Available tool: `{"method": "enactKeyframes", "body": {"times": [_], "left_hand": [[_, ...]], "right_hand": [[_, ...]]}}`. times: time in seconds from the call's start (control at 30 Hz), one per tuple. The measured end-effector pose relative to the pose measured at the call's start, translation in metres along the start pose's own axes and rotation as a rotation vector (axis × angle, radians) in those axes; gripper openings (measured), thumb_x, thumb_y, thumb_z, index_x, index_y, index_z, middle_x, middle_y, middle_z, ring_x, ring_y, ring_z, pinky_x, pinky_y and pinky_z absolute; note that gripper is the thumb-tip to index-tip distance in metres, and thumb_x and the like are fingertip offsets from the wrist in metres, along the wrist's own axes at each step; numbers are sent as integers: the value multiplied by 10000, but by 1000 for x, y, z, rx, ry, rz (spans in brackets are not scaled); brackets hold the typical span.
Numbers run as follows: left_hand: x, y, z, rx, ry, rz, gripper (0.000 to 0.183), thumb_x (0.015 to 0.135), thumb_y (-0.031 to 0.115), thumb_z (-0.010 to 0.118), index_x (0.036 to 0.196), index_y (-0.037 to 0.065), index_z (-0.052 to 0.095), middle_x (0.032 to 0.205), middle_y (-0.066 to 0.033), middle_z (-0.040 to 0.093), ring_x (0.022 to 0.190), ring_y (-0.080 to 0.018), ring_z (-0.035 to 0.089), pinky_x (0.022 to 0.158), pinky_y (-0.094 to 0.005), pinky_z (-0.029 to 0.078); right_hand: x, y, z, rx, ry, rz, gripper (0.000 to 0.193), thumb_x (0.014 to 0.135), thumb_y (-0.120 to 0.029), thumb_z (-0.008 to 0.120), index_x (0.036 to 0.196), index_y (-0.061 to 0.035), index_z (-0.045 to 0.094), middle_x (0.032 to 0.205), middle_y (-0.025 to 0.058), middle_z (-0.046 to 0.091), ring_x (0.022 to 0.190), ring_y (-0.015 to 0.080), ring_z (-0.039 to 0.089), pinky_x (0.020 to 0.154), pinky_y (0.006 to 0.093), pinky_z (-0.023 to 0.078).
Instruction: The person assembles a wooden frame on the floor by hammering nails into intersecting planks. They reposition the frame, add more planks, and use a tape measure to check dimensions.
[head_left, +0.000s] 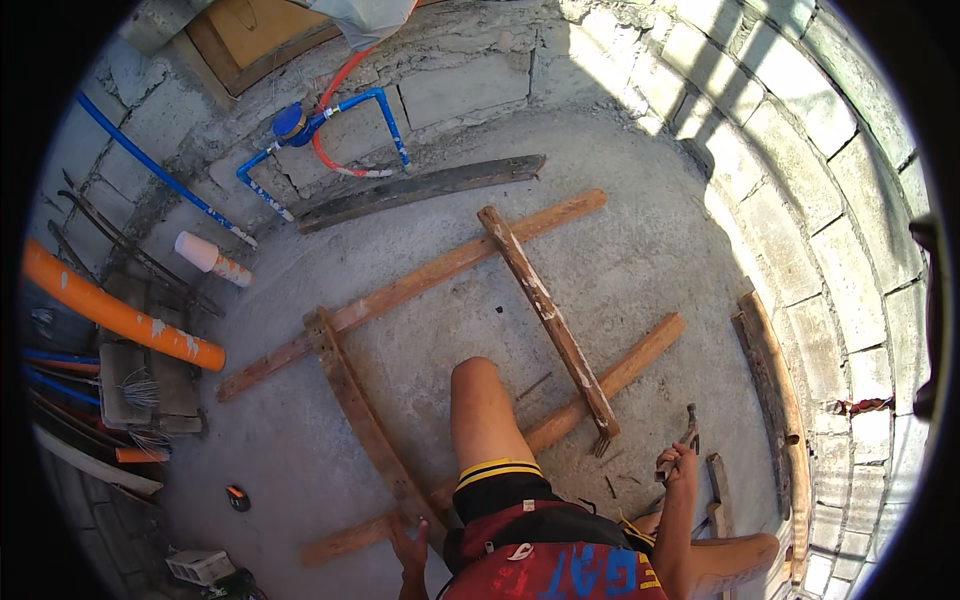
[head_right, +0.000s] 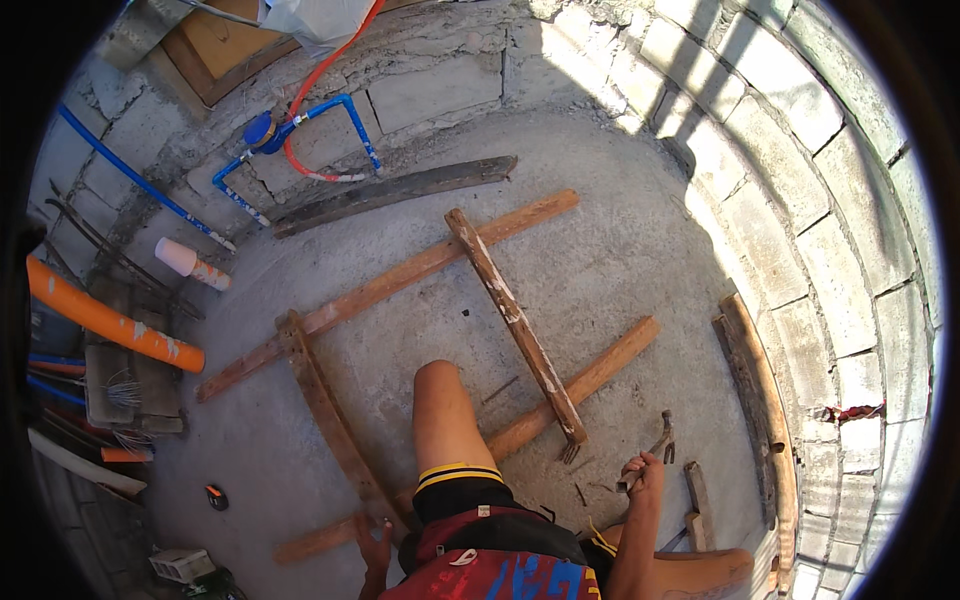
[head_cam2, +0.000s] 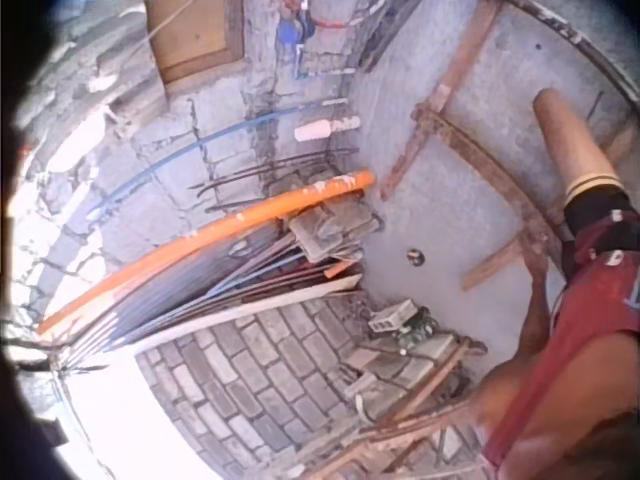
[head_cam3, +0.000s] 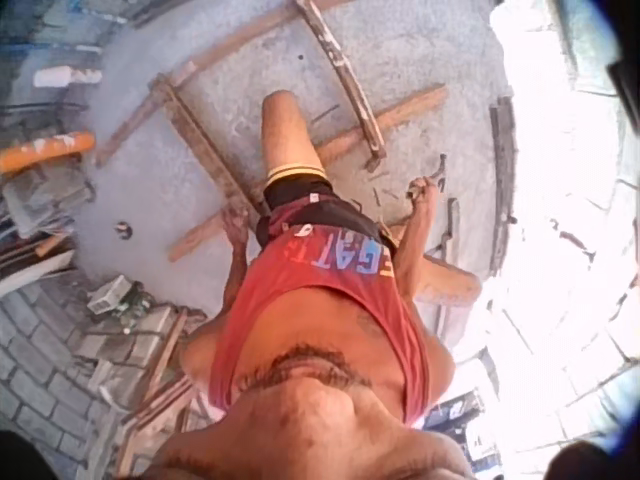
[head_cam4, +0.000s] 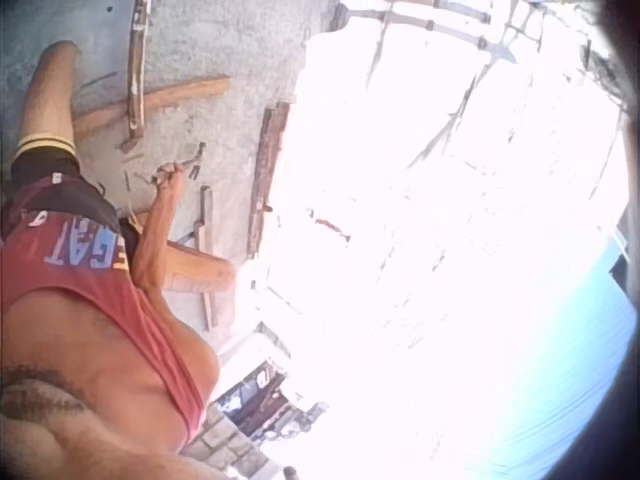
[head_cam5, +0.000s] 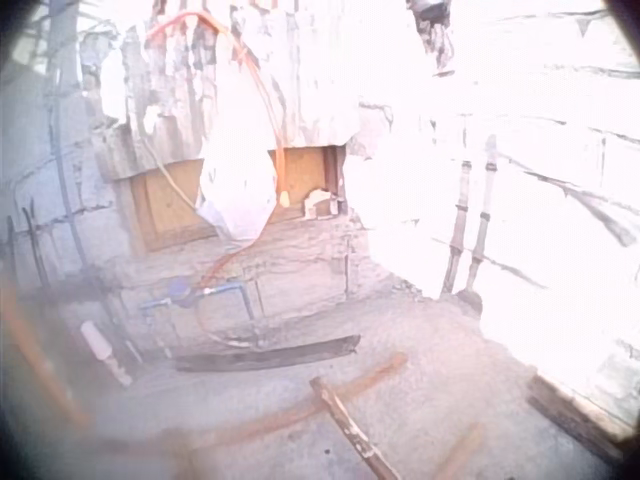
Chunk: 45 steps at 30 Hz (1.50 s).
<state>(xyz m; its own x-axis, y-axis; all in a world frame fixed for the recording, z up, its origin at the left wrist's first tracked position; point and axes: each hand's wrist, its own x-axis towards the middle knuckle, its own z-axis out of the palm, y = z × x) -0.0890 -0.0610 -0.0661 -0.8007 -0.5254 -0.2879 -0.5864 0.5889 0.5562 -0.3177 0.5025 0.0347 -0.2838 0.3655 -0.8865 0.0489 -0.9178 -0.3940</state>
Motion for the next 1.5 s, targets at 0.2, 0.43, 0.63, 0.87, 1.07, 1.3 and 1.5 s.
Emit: {"method": "enactKeyframes", "body": {"times": [0.2,0.43,0.63,0.87,1.07,1.3,1.5], "left_hand": [[72,130,-23,-11,242,66,756,846,205,735,1446,-24,337,1463,-272,383,1324,-443,421,1105,-476,349],[169,309,5,-375,-209,314,451,874,152,689,1279,4,558,1215,-185,632,1149,-312,604,1000,-413,470],[164,399,92,225,-672,1204,694,763,197,810,1371,79,495,1361,-191,522,1240,-370,534,1047,-458,433],[178,445,178,645,-430,1467,814,721,253,846,1428,170,452,1468,-131,416,1383,-358,386,1132,-643,257],[184,445,212,478,-375,1404,584,716,256,843,1254,201,621,1362,-58,521,1380,-315,392,1117,-694,222],[188,452,239,294,-392,1473,652,691,202,847,1286,192,581,1392,-95,471,1373,-367,376,1078,-669,285],[160,437,246,371,-481,1291,1115,675,295,862,1493,28,151,1443,-259,341,1398,-441,292,1079,-610,310]], "right_hand": [[-22,18,19,-109,-285,232,198,923,-39,529,828,-128,381,679,-8,436,475,68,403,388,230,374],[-35,19,23,-1561,-63,-1138,793,832,-61,664,1538,-261,365,888,242,644,794,378,673,696,462,537],[-25,-27,68,-2186,-90,-1215,674,893,-59,590,1491,-332,438,923,185,624,755,351,668,653,457,536],[-45,-21,66,-2177,-94,-1032,715,869,-31,592,1498,-330,430,939,203,622,784,341,675,670,448,541],[-57,-18,64,-2014,-90,-968,731,857,-15,565,1521,-273,404,963,228,642,798,359,683,668,462,538],[-70,-20,-36,-1548,114,-930,707,809,-190,683,1479,-172,459,867,215,694,755,388,676,658,481,524],[-44,2,-131,-883,192,-751,591,801,-227,766,1343,-60,602,725,131,651,584,244,629,502,387,493]]}}
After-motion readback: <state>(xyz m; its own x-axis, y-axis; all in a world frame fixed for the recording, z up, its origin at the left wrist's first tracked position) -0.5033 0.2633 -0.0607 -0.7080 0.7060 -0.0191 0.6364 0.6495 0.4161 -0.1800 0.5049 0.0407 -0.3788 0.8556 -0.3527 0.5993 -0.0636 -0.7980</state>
